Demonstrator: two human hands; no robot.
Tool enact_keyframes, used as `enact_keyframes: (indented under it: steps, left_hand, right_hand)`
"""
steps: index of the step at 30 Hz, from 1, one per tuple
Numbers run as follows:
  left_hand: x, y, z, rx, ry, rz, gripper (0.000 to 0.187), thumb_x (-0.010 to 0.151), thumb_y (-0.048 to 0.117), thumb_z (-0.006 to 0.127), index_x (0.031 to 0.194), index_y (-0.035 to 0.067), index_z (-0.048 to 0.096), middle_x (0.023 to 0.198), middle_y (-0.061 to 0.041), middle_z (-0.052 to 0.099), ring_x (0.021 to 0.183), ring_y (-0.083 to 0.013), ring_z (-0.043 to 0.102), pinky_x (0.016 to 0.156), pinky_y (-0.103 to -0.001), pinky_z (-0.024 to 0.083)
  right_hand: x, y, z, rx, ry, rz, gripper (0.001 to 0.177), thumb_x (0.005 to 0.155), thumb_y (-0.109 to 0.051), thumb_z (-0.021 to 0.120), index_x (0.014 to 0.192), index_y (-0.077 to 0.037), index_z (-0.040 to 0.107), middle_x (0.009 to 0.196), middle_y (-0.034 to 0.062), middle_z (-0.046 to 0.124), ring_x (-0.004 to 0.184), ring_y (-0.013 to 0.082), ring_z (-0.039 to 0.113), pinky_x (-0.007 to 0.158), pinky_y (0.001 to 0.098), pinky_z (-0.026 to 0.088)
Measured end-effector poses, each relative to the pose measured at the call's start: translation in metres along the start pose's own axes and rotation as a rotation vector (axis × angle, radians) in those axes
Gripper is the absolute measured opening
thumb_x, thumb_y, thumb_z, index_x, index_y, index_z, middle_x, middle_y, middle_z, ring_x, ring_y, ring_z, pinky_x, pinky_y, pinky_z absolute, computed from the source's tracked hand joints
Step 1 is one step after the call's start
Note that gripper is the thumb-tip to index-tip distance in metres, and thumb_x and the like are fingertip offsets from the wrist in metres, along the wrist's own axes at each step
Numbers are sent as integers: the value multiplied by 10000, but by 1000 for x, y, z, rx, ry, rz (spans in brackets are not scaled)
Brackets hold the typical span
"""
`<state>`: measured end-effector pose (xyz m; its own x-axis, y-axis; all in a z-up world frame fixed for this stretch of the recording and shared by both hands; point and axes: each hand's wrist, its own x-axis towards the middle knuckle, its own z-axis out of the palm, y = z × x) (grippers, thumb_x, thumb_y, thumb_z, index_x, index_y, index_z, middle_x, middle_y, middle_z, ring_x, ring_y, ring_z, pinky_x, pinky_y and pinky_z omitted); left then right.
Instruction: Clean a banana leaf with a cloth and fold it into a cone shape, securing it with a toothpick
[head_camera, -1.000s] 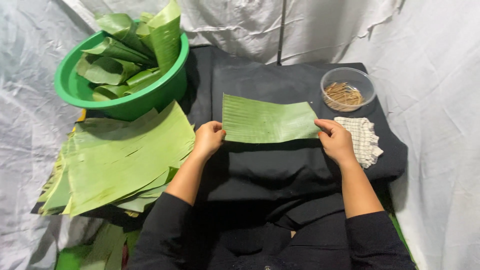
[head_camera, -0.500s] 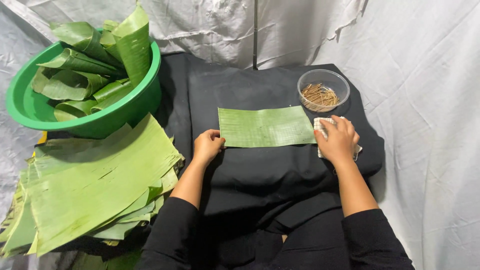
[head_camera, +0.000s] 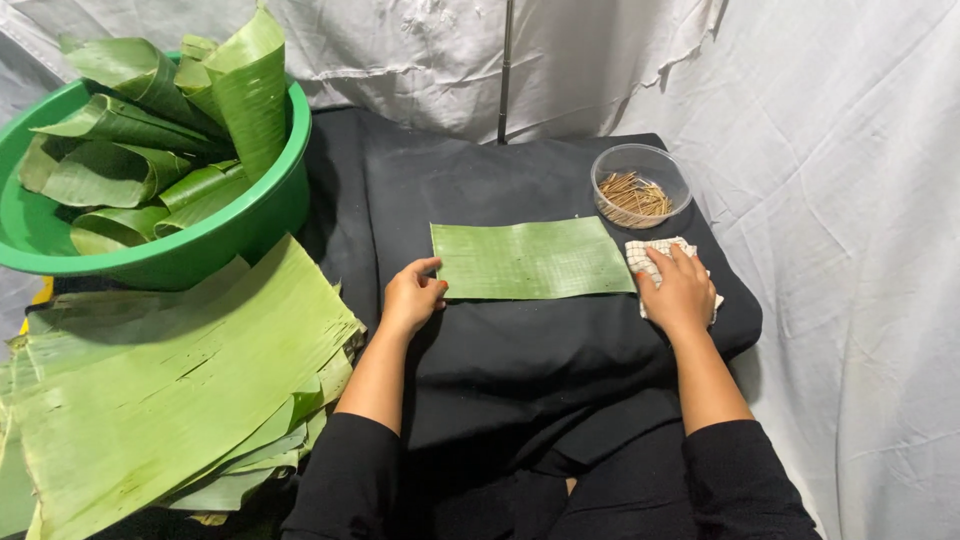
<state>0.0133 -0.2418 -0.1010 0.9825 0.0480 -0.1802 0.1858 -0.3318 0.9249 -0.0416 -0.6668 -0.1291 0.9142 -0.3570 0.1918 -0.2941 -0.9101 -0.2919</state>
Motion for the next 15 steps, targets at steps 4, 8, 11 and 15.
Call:
enact_keyframes:
  steps: [4, 8, 11, 15]
  left_hand:
    - [3, -4, 6, 12, 19, -4, 439, 802, 49, 755, 1235, 116, 733, 864, -119, 751, 596, -181, 749, 567, -277, 639]
    - [-3, -2, 3, 238, 7, 30, 419, 796, 181, 781, 1213, 214, 764, 980, -54, 792, 847, -217, 754, 774, -361, 619]
    - [-6, 2, 1, 336, -11, 60, 409, 809, 223, 785, 1218, 226, 766, 1039, -47, 794, 1046, -264, 737, 893, -408, 596]
    - [-1, -4, 3, 350, -28, 99, 395, 811, 210, 783, 1206, 214, 773, 1014, -61, 794, 1054, -297, 732, 889, -437, 590]
  right_hand:
    - [7, 18, 13, 50, 154, -60, 371, 972, -357, 607, 1331, -358, 705, 1485, 21, 610, 1390, 356, 509, 1132, 532, 389]
    - [12, 26, 2, 331, 258, 21, 293, 963, -245, 684, 1246, -264, 756, 1234, 116, 726, 1169, 401, 646, 962, 522, 518]
    - [6, 8, -23, 491, 350, 138, 289, 969, -211, 698, 1253, -231, 751, 1179, 156, 729, 1171, 384, 641, 956, 489, 522]
    - [3, -34, -34, 511, 529, -348, 259, 959, -70, 666, 1201, -52, 758, 1186, 191, 728, 1146, 384, 667, 1003, 453, 487]
